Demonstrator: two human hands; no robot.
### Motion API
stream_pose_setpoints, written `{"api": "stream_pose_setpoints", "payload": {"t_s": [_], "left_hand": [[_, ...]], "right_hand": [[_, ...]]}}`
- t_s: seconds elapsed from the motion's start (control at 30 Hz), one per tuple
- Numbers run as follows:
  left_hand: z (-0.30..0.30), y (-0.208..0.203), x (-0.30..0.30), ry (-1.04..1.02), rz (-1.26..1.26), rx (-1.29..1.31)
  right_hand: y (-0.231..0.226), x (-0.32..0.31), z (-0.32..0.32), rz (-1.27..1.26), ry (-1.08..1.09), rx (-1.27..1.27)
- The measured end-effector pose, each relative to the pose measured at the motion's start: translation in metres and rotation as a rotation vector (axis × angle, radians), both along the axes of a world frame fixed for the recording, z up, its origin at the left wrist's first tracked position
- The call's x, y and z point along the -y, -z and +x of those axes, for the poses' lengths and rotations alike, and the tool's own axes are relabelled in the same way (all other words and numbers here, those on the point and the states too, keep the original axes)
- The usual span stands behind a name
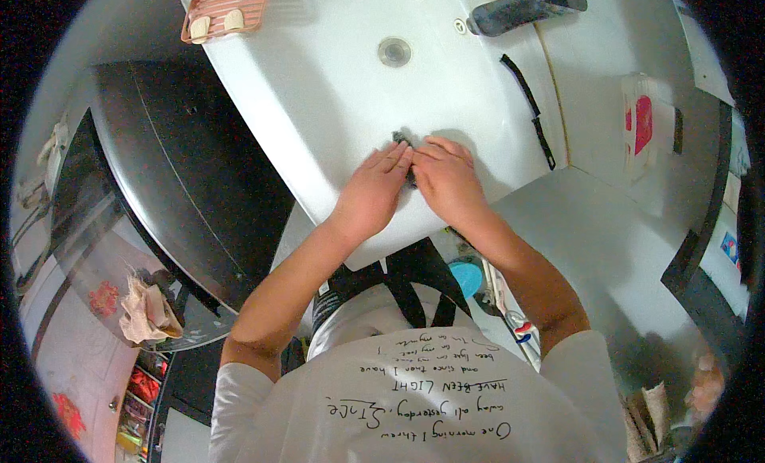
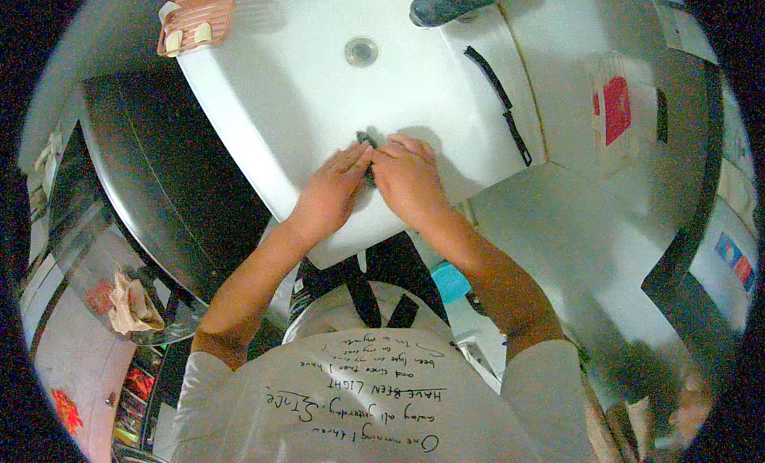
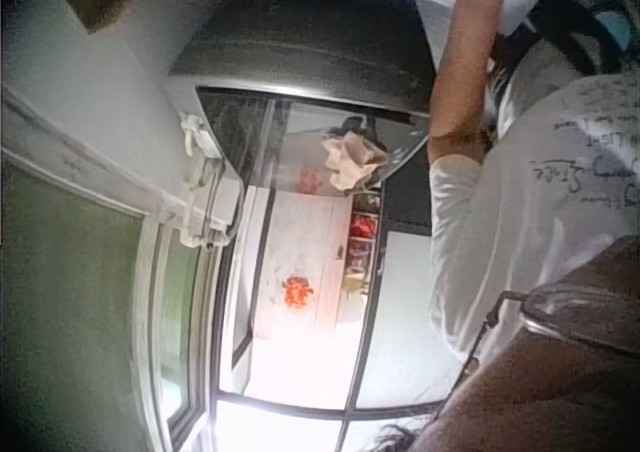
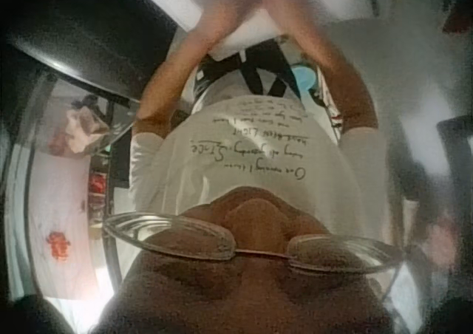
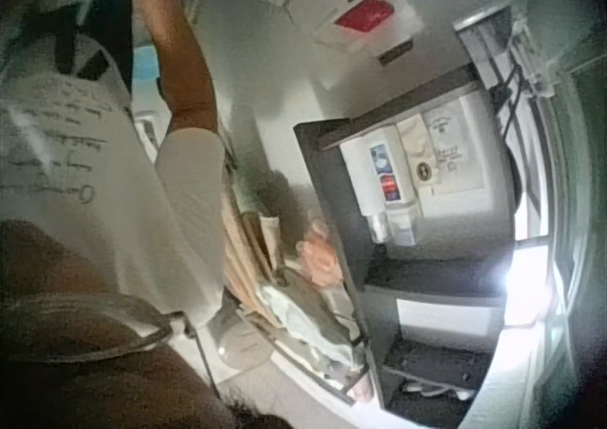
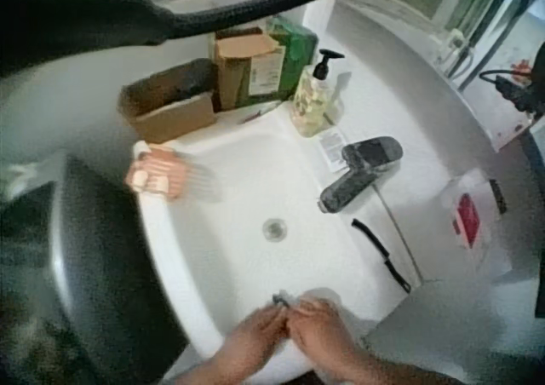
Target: The person cleans a bathroom sink and faucet using a scouring pad. They scrub the inner surface of the basin, the top edges, and the faucet fixture with the scouring pad before rinsing the area with water.
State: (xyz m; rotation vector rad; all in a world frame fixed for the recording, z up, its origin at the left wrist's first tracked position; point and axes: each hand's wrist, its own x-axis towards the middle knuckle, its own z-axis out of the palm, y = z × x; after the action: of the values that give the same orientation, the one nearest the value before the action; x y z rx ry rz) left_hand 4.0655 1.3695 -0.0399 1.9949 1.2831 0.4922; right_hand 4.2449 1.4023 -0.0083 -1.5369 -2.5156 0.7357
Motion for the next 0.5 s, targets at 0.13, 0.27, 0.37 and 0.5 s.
{"api": "stream_pose_setpoints", "payload": {"t_s": [0.13, 0.27, 0.37, 0.5], "left_hand": [[0.032, -0.001, -0.011, -0.026, -0.112, 0.173], [0.048, -0.003, -0.027, -0.058, -0.103, 0.157], [0.084, 0.021, -0.053, -0.067, -0.047, 0.128], [0.120, 0.069, -0.106, -0.234, -0.115, -0.021]], "right_hand": [[-0.003, 0.007, 0.045, 0.019, 0.215, -0.190], [0.012, 0.013, 0.084, 0.246, 0.385, -0.120], [0.025, 0.011, 0.087, 0.312, 0.488, -0.159], [0.031, 0.014, 0.085, 0.272, 0.469, -0.162]]}}
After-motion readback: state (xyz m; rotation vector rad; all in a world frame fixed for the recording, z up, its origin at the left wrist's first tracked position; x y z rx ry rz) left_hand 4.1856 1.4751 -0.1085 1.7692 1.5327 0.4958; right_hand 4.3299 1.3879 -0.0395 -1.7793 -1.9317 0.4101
